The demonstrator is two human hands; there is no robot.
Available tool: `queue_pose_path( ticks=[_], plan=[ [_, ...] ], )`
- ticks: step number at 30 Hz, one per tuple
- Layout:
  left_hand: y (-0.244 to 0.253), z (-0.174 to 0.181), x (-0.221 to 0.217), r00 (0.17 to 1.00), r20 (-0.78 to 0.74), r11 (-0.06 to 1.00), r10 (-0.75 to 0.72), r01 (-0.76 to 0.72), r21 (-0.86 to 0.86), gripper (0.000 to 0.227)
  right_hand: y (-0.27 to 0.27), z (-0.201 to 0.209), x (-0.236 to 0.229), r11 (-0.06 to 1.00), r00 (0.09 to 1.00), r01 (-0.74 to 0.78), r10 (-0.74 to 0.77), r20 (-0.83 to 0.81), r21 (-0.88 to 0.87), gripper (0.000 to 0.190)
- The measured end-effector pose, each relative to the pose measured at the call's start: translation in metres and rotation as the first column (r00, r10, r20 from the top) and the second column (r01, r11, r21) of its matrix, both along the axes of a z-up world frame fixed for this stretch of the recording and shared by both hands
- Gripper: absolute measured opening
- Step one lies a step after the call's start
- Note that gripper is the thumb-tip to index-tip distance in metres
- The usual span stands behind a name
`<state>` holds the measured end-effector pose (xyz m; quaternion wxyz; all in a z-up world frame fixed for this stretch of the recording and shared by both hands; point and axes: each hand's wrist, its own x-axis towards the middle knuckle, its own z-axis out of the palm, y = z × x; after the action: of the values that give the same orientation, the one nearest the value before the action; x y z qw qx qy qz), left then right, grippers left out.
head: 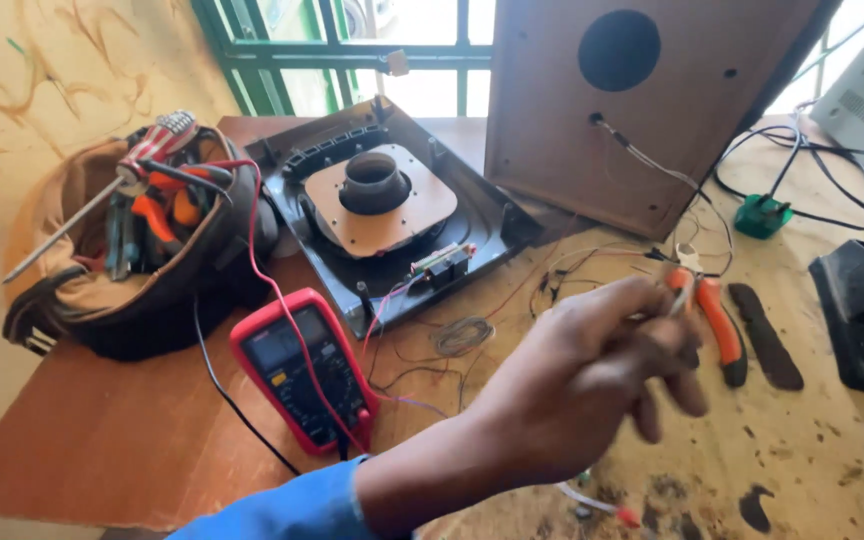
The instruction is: The person strips the insulation off the ends of white and red wires using wire cutters. They then use a soldering iron to tin the exposed wire ends and solder them to a small green circuit board.
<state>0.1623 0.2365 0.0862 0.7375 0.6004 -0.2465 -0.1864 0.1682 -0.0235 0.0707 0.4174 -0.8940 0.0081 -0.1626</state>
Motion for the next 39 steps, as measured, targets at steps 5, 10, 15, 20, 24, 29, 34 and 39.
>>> queue_pose_path(
  ticks=[5, 10, 15, 20, 24, 29, 34, 39],
  plan=[
    [0.045, -0.005, 0.019, 0.989, 0.092, 0.965, 0.114, -0.132, 0.225, 0.017, 0.095, 0.025, 0.028, 0.991, 0.993, -0.092, 0.085, 0.085, 0.092, 0.026],
    [0.064, -0.033, 0.036, 0.983, 0.12, 0.96, 0.141, -0.165, 0.226, 0.015, 0.141, 0.006, 0.053, 0.965, 0.962, -0.25, 0.257, -0.091, 0.081, 0.025],
    [0.067, -0.055, 0.043, 0.97, 0.169, 0.933, 0.177, -0.22, 0.284, 0.016, 0.14, -0.01, 0.059, 0.996, 0.965, -0.081, 0.084, -0.248, 0.02, 0.016],
    [0.064, -0.068, 0.046, 0.932, 0.292, 0.903, 0.213, -0.302, 0.304, 0.024, 0.136, -0.016, 0.064, 0.992, 0.955, -0.013, 0.05, -0.293, 0.127, 0.017],
    [0.067, -0.076, 0.038, 0.92, 0.344, 0.896, 0.185, -0.302, 0.325, 0.018, 0.137, -0.026, 0.06, 0.991, 0.954, -0.072, 0.101, -0.284, 0.109, 0.025],
    [0.067, -0.088, 0.034, 0.913, 0.371, 0.909, 0.17, -0.29, 0.299, 0.018, 0.14, -0.027, 0.061, 0.996, 0.911, -0.007, 0.043, -0.409, 0.09, 0.019],
    [0.067, -0.076, 0.032, 0.923, 0.25, 0.882, 0.292, -0.361, 0.303, 0.025, 0.137, -0.032, 0.064, 0.977, 0.928, -0.023, 0.099, -0.359, 0.211, 0.018],
    [0.069, -0.085, 0.034, 0.887, 0.365, 0.859, 0.284, -0.405, 0.314, 0.023, 0.136, -0.03, 0.065, 0.985, 0.929, -0.004, 0.068, -0.364, 0.173, 0.027]
  ],
)
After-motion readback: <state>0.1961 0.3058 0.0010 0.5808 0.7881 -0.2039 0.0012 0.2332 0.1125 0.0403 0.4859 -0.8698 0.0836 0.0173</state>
